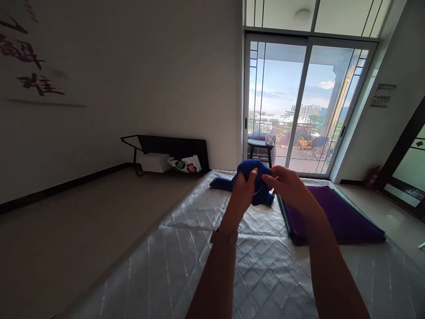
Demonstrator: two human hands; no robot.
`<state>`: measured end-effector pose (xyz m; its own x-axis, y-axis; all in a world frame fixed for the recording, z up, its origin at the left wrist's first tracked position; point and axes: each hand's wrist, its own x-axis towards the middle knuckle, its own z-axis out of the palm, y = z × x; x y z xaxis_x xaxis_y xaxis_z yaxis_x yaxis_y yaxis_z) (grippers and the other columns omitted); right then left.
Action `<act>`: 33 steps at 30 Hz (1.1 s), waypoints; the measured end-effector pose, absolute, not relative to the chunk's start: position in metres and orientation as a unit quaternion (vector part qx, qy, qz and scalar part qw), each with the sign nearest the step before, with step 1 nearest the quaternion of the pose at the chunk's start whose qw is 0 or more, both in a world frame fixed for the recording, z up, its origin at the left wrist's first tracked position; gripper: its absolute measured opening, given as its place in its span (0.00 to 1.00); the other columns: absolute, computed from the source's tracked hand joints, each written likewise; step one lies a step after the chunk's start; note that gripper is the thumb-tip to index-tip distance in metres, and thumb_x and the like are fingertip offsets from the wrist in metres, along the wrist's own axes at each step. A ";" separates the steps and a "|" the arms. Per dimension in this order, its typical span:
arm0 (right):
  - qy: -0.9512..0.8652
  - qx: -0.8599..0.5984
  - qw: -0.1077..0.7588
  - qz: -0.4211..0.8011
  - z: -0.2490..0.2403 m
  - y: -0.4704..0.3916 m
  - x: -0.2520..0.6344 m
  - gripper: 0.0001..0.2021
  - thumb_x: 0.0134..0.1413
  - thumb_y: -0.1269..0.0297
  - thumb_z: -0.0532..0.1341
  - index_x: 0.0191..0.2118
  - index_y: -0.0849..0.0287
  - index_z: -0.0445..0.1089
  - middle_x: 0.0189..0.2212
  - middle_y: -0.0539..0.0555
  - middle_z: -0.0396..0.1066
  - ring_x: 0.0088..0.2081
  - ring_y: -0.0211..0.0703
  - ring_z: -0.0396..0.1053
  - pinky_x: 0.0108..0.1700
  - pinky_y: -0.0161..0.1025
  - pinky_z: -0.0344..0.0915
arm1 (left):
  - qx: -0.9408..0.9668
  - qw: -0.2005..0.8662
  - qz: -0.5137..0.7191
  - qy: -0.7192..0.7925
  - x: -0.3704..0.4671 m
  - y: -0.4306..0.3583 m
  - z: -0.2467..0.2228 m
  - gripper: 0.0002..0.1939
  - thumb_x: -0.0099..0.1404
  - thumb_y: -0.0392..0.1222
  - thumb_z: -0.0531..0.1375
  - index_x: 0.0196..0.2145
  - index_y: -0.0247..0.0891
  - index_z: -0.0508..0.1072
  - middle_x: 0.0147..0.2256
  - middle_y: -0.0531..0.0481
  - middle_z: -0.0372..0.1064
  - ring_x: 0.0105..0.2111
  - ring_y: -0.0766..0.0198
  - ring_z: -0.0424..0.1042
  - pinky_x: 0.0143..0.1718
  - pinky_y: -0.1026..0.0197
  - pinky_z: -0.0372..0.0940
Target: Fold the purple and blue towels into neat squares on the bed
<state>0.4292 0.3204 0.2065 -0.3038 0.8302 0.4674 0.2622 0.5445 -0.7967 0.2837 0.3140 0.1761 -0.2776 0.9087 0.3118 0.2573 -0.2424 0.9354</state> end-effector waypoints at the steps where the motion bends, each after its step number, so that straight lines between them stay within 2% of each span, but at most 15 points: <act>1: -0.742 -0.351 0.476 0.316 0.207 0.319 0.428 0.20 0.47 0.43 0.66 0.30 0.56 0.68 0.23 0.46 0.68 0.25 0.37 0.67 0.27 0.36 0.66 | 0.535 0.288 0.572 0.550 0.283 0.313 0.178 0.21 0.67 0.59 0.52 0.43 0.38 0.70 0.40 0.46 0.75 0.45 0.56 0.73 0.50 0.56 0.64; 4: -0.729 -0.317 0.495 0.351 0.209 0.315 0.428 0.19 0.47 0.44 0.66 0.32 0.56 0.69 0.26 0.46 0.69 0.28 0.37 0.69 0.28 0.36 0.69 | 0.556 0.298 0.524 0.572 0.282 0.305 0.188 0.31 0.63 0.71 0.50 0.41 0.39 0.70 0.39 0.44 0.76 0.45 0.51 0.74 0.48 0.54 0.65; 7: -0.717 -0.305 0.504 0.372 0.212 0.310 0.429 0.19 0.46 0.44 0.67 0.32 0.56 0.69 0.28 0.46 0.68 0.31 0.38 0.70 0.28 0.35 0.70 | 0.528 0.244 0.481 0.656 0.285 0.289 0.201 0.32 0.63 0.72 0.50 0.44 0.38 0.66 0.38 0.40 0.75 0.44 0.47 0.75 0.46 0.50 0.65; 9: -0.710 -0.303 0.510 0.379 0.214 0.307 0.428 0.19 0.45 0.44 0.67 0.32 0.56 0.68 0.29 0.47 0.69 0.31 0.38 0.70 0.28 0.35 0.70 | 0.509 0.194 0.497 0.675 0.288 0.279 0.208 0.32 0.63 0.70 0.52 0.47 0.38 0.62 0.38 0.41 0.74 0.41 0.48 0.75 0.45 0.49 0.65; 12: -0.702 -0.312 0.521 0.371 0.215 0.306 0.425 0.20 0.46 0.43 0.67 0.33 0.55 0.69 0.31 0.48 0.71 0.30 0.38 0.70 0.26 0.34 0.68 | 0.533 0.148 0.560 0.617 0.291 0.269 0.211 0.28 0.64 0.70 0.51 0.44 0.41 0.63 0.38 0.46 0.72 0.38 0.55 0.74 0.43 0.52 0.67; 15: -0.696 -0.326 0.537 0.348 0.216 0.306 0.425 0.21 0.46 0.42 0.67 0.34 0.55 0.69 0.31 0.49 0.73 0.28 0.38 0.69 0.25 0.34 0.65 | 0.593 0.191 0.546 0.560 0.288 0.264 0.209 0.27 0.63 0.71 0.53 0.40 0.43 0.67 0.38 0.49 0.72 0.35 0.59 0.73 0.39 0.56 0.68; 19: -0.688 -0.331 0.553 0.335 0.217 0.304 0.426 0.22 0.47 0.41 0.66 0.36 0.55 0.69 0.27 0.48 0.73 0.26 0.38 0.68 0.26 0.35 0.61 | 0.623 0.300 0.529 0.492 0.283 0.267 0.206 0.22 0.60 0.63 0.61 0.38 0.42 0.69 0.36 0.52 0.73 0.29 0.64 0.71 0.30 0.62 0.66; 26: -0.669 -0.317 0.568 0.359 0.216 0.300 0.424 0.22 0.52 0.40 0.63 0.41 0.54 0.70 0.22 0.45 0.70 0.21 0.35 0.63 0.22 0.33 0.55 | 0.606 0.305 0.591 0.437 0.281 0.274 0.209 0.20 0.62 0.60 0.59 0.33 0.38 0.73 0.29 0.53 0.72 0.31 0.62 0.72 0.31 0.62 0.66; 28: -0.679 -0.307 0.568 0.349 0.218 0.299 0.425 0.23 0.54 0.40 0.62 0.45 0.54 0.71 0.24 0.46 0.70 0.23 0.36 0.65 0.23 0.33 0.58 | 0.582 0.274 0.620 0.449 0.283 0.273 0.209 0.19 0.63 0.58 0.58 0.37 0.38 0.73 0.31 0.52 0.72 0.32 0.63 0.72 0.32 0.63 0.66; 30: -0.700 -0.296 0.560 0.331 0.220 0.295 0.427 0.24 0.56 0.40 0.60 0.48 0.53 0.72 0.28 0.47 0.73 0.28 0.37 0.68 0.28 0.34 0.62 | 0.554 0.231 0.656 0.459 0.284 0.271 0.210 0.18 0.64 0.55 0.58 0.45 0.40 0.72 0.33 0.53 0.72 0.33 0.64 0.72 0.35 0.63 0.66; 33: -0.738 -0.279 0.527 0.314 0.222 0.289 0.430 0.23 0.59 0.40 0.57 0.48 0.53 0.74 0.34 0.49 0.75 0.36 0.41 0.71 0.35 0.36 0.67 | 0.546 0.178 0.677 0.461 0.285 0.266 0.213 0.19 0.66 0.50 0.57 0.53 0.46 0.69 0.36 0.53 0.72 0.36 0.64 0.73 0.40 0.62 0.68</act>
<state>0.4299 0.2891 0.2223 -0.2877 0.7441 0.6029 0.0812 0.6462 -0.7589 0.2849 0.2657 0.2129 -0.3405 0.7435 0.5755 0.2625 -0.5126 0.8175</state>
